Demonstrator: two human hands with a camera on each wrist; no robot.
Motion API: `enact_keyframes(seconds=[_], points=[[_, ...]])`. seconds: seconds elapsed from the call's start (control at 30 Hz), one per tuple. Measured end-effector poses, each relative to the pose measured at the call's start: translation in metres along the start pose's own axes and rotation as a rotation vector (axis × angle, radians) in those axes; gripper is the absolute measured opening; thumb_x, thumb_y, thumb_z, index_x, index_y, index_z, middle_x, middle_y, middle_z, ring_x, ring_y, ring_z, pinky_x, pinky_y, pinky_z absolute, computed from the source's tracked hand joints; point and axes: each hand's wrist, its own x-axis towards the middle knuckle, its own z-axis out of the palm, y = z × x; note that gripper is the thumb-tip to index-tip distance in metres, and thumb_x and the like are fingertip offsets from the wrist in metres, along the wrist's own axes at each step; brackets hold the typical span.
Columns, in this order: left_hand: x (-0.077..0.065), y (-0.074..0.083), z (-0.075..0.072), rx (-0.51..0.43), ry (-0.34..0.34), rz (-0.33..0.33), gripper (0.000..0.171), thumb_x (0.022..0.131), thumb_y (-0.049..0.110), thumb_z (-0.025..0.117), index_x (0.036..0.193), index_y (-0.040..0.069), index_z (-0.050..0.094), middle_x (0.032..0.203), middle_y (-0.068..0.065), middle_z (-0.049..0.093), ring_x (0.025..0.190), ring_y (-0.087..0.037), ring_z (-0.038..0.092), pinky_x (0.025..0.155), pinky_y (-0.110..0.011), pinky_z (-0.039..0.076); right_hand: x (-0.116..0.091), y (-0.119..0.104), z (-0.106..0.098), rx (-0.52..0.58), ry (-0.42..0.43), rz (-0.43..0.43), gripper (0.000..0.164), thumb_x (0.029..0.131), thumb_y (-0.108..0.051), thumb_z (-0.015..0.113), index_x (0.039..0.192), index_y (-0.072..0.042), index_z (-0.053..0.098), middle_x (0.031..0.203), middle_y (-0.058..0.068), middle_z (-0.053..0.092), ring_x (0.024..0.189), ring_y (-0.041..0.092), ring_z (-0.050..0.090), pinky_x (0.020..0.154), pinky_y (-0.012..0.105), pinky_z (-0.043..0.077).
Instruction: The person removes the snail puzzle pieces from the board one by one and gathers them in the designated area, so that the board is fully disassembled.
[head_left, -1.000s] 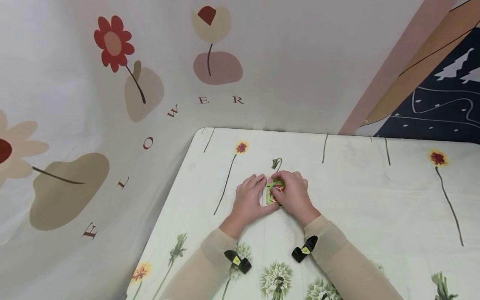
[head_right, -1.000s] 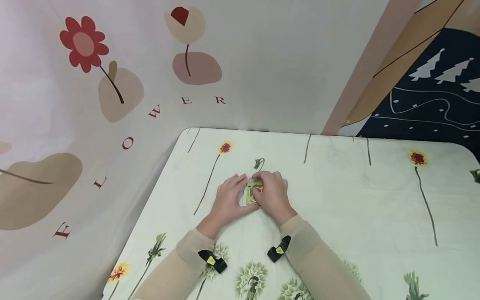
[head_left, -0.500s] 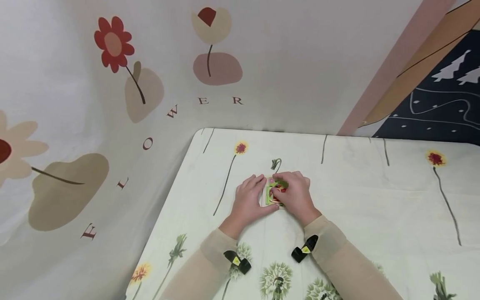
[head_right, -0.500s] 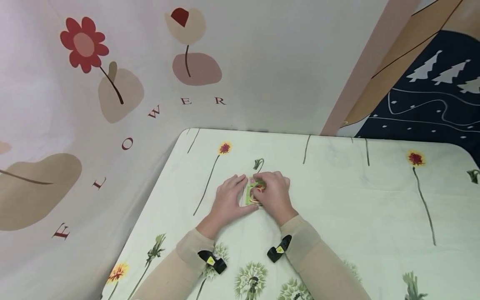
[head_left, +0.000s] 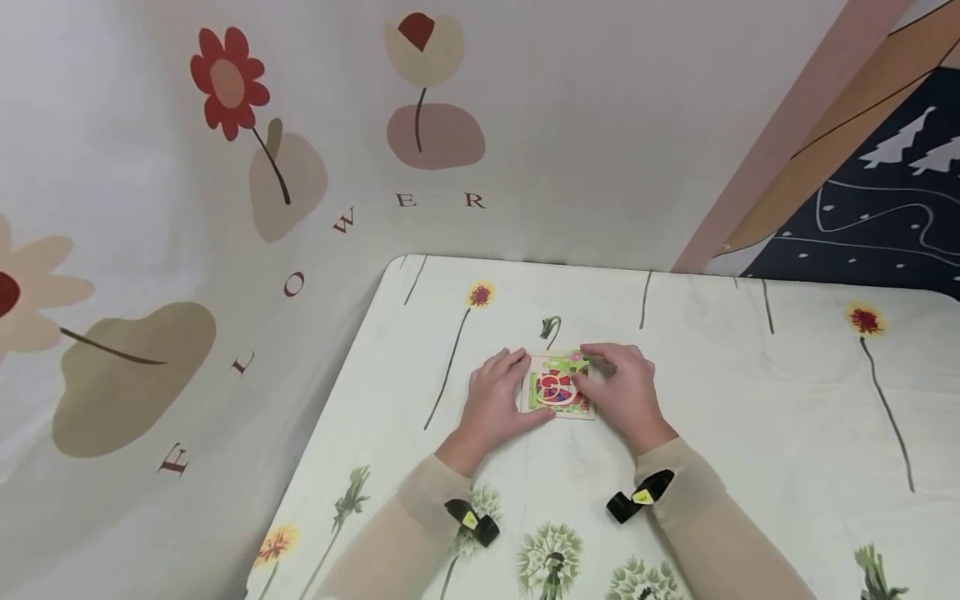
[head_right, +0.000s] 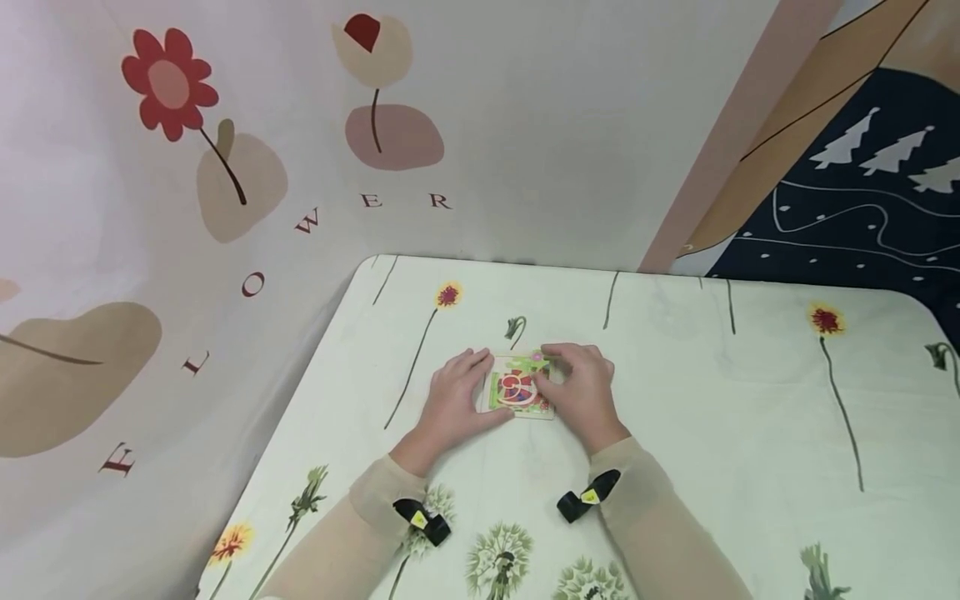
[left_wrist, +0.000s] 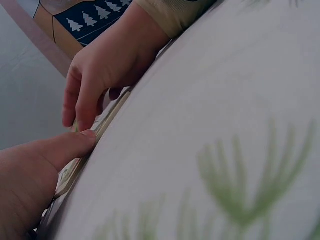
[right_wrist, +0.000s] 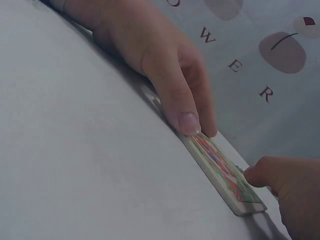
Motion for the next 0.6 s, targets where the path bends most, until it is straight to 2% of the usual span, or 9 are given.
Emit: enact_keyframes(seconds=[0.27, 0.6], points=[[0.001, -0.001, 0.001, -0.004, 0.003, -0.006, 0.097, 0.084, 0.060, 0.085, 0.157, 0.006, 0.053, 0.164, -0.006, 0.047, 0.154, -0.032, 0.036, 0.119, -0.058, 0.033, -0.011, 0.017, -0.019, -0.080, 0.066, 0.003, 0.040, 0.088, -0.016, 0.085, 0.126, -0.008, 0.078, 0.127, 0.013, 0.076, 0.117, 0.036, 0.058, 0.097, 0.063, 0.032], [0.001, 0.000, 0.001, -0.031, -0.008, -0.016, 0.096, 0.084, 0.058, 0.085, 0.157, 0.006, 0.053, 0.165, -0.007, 0.046, 0.154, -0.033, 0.035, 0.119, -0.059, 0.032, -0.015, 0.018, -0.023, -0.155, 0.087, 0.036, 0.032, 0.090, -0.012, 0.083, 0.121, -0.008, 0.081, 0.130, 0.013, 0.075, 0.121, 0.040, 0.056, 0.101, 0.067, 0.030]])
